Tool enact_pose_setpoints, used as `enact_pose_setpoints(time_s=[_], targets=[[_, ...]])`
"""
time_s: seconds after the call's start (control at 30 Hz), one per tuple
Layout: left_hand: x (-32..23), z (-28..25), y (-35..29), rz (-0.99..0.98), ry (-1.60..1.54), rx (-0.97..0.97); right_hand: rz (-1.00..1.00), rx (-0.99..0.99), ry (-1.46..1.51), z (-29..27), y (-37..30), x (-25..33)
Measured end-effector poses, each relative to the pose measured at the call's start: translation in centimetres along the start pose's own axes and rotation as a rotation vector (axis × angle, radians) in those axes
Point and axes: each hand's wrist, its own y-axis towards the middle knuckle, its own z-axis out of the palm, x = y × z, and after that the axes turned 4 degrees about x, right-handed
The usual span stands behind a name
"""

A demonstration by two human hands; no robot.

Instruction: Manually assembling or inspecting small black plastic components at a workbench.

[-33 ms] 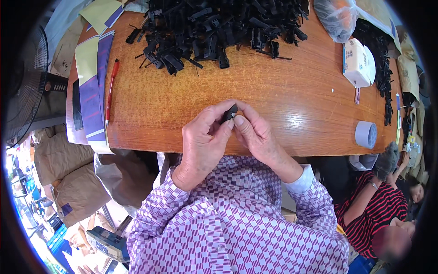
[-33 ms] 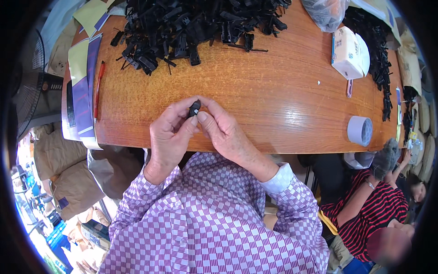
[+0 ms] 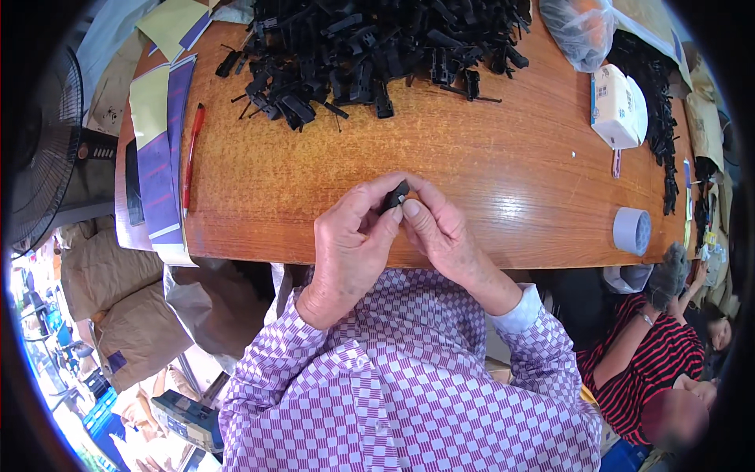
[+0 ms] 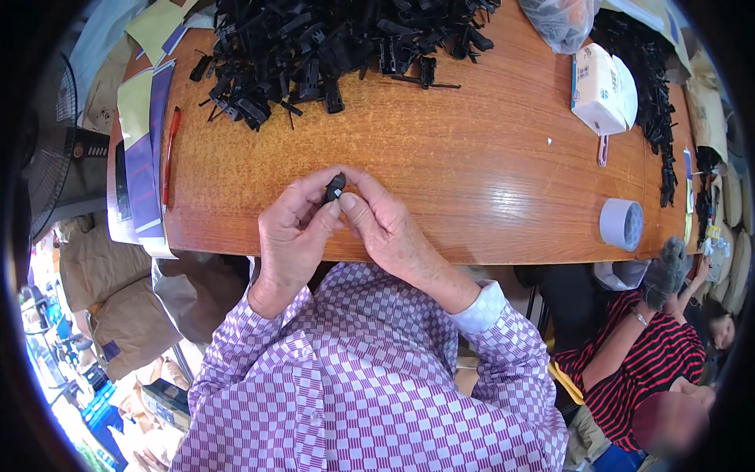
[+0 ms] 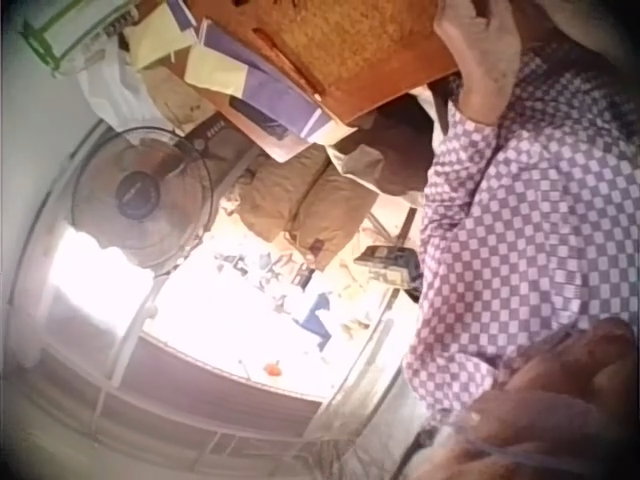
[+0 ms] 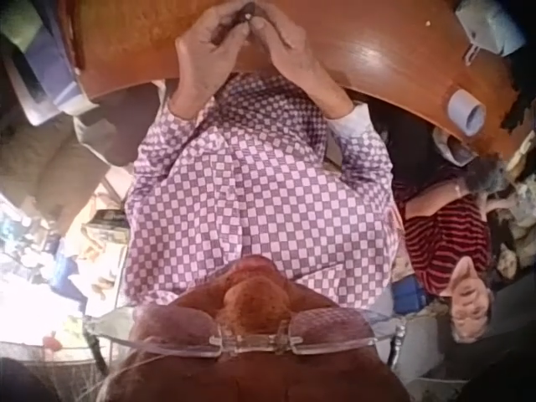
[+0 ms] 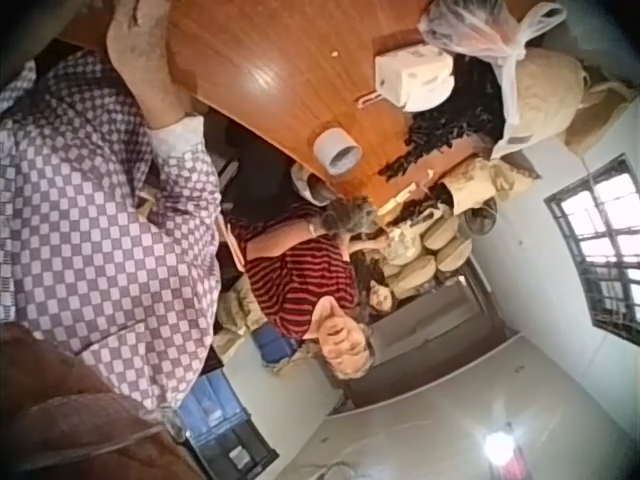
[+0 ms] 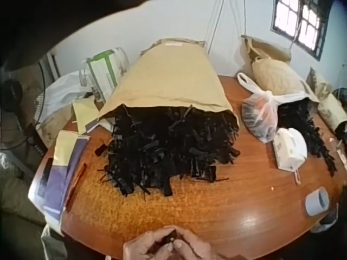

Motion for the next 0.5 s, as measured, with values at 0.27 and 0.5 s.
enact_pose_setpoints(time_s=[0.27,0.5], targets=[[-0.2,0.6,0.2,0.122,0.256,0.008,0.01,-0.015,-0.012,-0.6,-0.1,0.2],[-1.1,0.7,0.5,0.221,0.59,-0.016,0.059,-0.052,-0.102,-0.8,0.7,0.5]])
